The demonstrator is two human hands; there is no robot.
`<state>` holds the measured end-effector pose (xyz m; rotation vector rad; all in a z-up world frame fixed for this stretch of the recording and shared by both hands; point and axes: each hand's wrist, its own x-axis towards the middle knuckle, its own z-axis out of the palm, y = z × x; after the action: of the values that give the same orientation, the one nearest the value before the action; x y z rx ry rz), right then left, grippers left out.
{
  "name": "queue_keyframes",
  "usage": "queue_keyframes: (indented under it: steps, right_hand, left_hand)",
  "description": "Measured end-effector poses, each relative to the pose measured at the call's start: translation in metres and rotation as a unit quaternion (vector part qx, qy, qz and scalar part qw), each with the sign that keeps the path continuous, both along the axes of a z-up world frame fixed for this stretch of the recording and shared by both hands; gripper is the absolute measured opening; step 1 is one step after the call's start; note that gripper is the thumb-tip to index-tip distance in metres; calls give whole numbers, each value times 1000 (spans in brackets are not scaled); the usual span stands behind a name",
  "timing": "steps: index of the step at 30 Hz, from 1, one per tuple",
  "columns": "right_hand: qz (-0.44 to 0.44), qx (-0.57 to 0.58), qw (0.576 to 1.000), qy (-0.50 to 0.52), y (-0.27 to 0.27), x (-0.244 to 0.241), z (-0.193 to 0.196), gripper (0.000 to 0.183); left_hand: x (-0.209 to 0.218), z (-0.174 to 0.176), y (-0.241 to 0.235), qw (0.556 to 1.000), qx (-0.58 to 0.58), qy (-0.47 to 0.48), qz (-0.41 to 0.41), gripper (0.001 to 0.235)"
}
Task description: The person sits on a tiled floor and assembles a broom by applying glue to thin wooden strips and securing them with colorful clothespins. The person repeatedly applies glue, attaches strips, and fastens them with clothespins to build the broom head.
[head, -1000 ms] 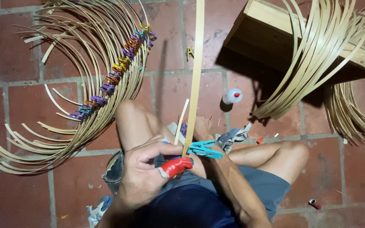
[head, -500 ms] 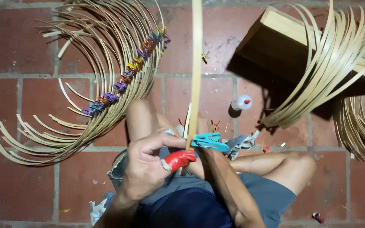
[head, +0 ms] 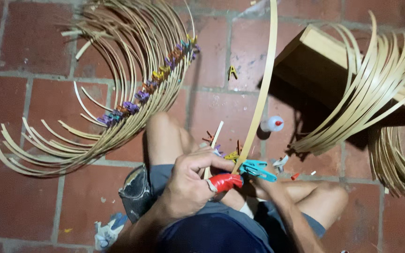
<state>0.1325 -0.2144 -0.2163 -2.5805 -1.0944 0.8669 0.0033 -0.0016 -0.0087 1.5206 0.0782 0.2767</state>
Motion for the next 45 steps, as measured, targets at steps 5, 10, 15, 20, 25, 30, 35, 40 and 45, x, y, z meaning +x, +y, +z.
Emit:
queue_keyframes:
  steps: [5,10,15,20,25,30,35,40,45]
  right_hand:
    - [24,-1,998,-64,-55,-51,-24,35]
    - [79,-49,994,60,-53,-37,-71,27]
    - [-46,135,963,231,-40,-21,-67,37]
    - [-109,173,912,357,-38,-17,-48,60]
    - [-117,79,990,26,-69,31,34,42]
    - [-167,375,905,111,-83,75,224,42]
    - [206,364,904,87,12,71,332,43]
    - [290,-13,947,136,97,48,327,33]
    - [342,-33,934,103,118,38,340,49]
  left_hand:
    - [1,0,-1,993,-53,109,-10,18]
    - [1,-2,-6,996,-47,69,-24,22]
    - [-3,0,-11,997,-42,67,-23,23]
    - [-3,2,-11,993,-60,99,-37,24]
    - [-3,1,-11,996,-45,58,-43,20]
    - [-4,-6,-21,988,-86,109,-67,19]
    - [-7,0,-28,972,-170,122,-106,16]
    - [-11,6,-29,968,-200,119,-94,16]
    - [-13,5,-25,976,-174,100,-90,19]
